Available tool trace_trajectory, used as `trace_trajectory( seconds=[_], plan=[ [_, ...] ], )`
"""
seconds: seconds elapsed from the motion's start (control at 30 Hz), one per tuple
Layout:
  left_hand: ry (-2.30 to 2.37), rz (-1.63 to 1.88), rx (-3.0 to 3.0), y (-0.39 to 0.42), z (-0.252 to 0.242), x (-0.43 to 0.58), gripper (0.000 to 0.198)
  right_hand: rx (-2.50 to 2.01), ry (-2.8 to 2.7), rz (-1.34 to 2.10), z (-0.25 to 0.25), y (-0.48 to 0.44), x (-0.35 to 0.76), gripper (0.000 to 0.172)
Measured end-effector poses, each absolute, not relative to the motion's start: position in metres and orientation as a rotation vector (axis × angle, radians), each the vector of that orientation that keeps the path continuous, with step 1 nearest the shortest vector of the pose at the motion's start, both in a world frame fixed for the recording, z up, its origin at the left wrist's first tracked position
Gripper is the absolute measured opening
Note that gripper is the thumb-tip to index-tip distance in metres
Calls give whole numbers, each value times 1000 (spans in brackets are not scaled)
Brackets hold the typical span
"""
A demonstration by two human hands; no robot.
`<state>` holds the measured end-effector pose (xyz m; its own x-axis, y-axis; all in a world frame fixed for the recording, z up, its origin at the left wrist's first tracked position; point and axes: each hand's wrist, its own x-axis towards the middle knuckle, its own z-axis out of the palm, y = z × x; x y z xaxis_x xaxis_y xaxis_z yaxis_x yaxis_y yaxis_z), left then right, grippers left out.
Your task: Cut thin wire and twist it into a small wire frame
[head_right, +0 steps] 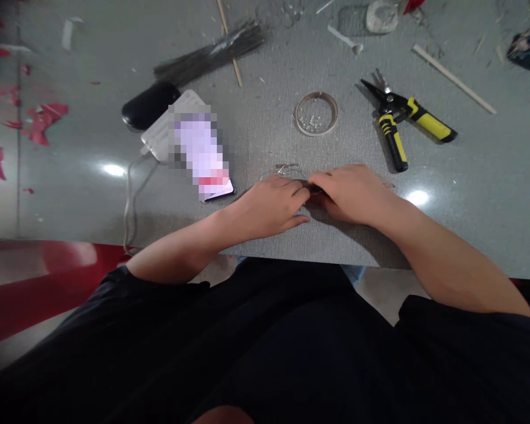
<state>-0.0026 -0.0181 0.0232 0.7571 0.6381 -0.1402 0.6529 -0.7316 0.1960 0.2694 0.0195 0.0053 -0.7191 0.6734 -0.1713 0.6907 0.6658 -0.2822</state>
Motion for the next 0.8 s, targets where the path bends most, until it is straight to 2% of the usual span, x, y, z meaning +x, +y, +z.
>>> trace_trajectory(
  seconds=[0.1, 0.23, 0.57, 0.67, 0.8],
  plan=[
    [1014, -91, 2715, -15, 22, -2, 34, 1135, 2822, -574, 6, 20, 269, 11],
    [1012, -77, 2696, -13, 21, -1, 31, 1115, 2848, -612, 2, 23, 271, 14],
    [1086, -50, 2632, -8, 17, -2, 25, 1122, 2883, -727, -1, 26, 277, 10],
    [1103, -75, 2615, -7, 19, -2, 26, 1129, 2879, -792, 1, 28, 279, 15],
    [1120, -70, 2594, -5, 20, -3, 28, 1210, 2866, -860, 6, 30, 281, 29]
  ],
)
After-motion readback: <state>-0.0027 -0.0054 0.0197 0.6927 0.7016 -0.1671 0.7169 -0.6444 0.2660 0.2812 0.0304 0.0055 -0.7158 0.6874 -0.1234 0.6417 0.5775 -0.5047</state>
